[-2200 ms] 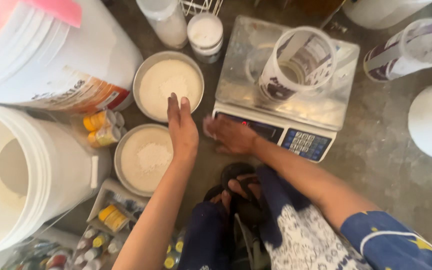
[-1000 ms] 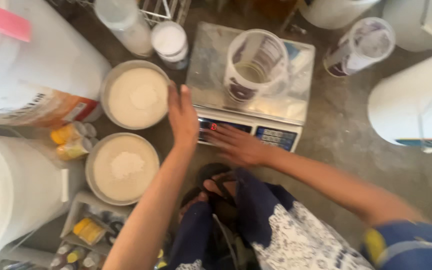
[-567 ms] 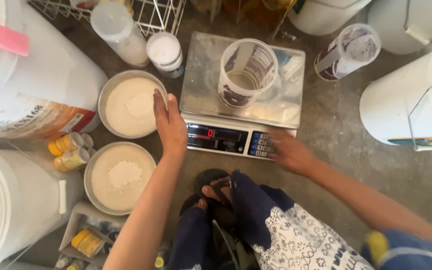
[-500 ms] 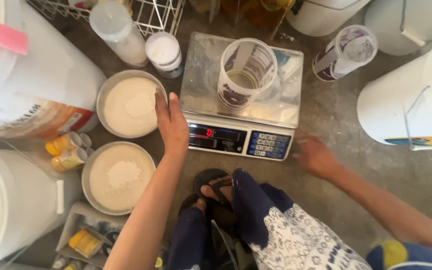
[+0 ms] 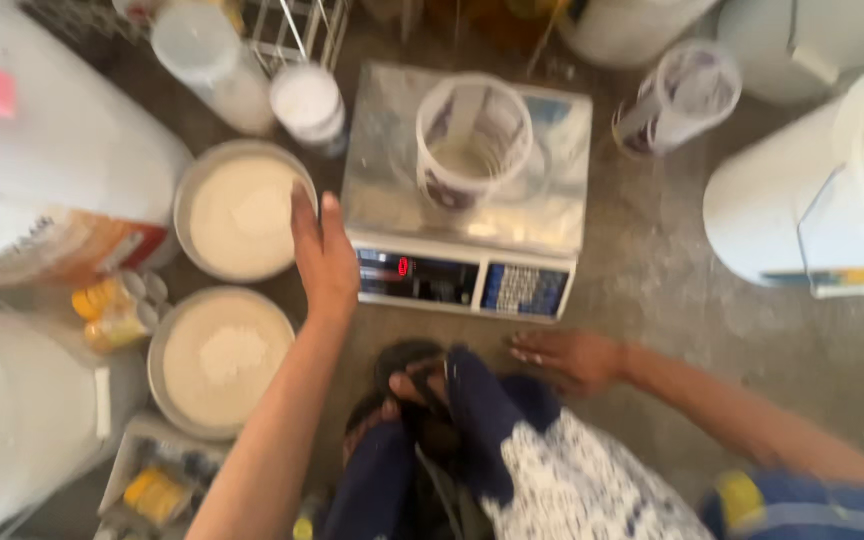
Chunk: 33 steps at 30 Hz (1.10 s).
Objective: The person stirs a thick gray paste in a purple basin using a green spatula, then scrapes the sides with a yellow brush. They move to a digital scale, place a clear plastic cup on it, and pour a yellow granular substance from a bag into the cup while monitoring the weight.
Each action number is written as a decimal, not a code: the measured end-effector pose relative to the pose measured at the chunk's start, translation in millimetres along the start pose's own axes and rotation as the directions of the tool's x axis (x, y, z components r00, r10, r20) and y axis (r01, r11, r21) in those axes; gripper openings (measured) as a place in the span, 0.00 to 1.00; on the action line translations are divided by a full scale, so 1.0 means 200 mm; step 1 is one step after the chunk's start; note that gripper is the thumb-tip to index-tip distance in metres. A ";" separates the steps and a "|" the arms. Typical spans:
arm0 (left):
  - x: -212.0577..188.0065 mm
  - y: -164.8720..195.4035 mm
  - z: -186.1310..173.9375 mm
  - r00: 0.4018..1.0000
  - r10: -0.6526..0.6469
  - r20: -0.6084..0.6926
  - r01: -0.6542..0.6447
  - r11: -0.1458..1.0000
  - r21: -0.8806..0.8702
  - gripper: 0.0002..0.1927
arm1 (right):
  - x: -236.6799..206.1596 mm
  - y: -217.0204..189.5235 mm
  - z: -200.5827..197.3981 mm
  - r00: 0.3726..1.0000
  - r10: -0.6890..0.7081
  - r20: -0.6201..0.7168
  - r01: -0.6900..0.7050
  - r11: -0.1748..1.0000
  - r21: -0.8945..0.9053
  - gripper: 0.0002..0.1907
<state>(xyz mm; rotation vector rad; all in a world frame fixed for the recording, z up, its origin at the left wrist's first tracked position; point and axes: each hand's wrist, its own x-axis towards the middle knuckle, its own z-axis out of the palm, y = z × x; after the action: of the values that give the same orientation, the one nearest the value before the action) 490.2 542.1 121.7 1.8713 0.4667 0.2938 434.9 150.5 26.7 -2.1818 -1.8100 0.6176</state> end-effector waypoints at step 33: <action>0.27 -0.39 0.32 0.972 -0.232 0.038 0.226 0.967 0.121 0.44 | 0.01 0.76 -0.66 -0.181 0.941 -0.285 -0.220 0.244 0.944 0.34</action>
<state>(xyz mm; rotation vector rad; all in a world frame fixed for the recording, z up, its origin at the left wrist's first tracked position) 551.5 535.5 24.5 1.9106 0.6703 0.0639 628.6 132.3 75.4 -1.9431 0.4361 -0.0960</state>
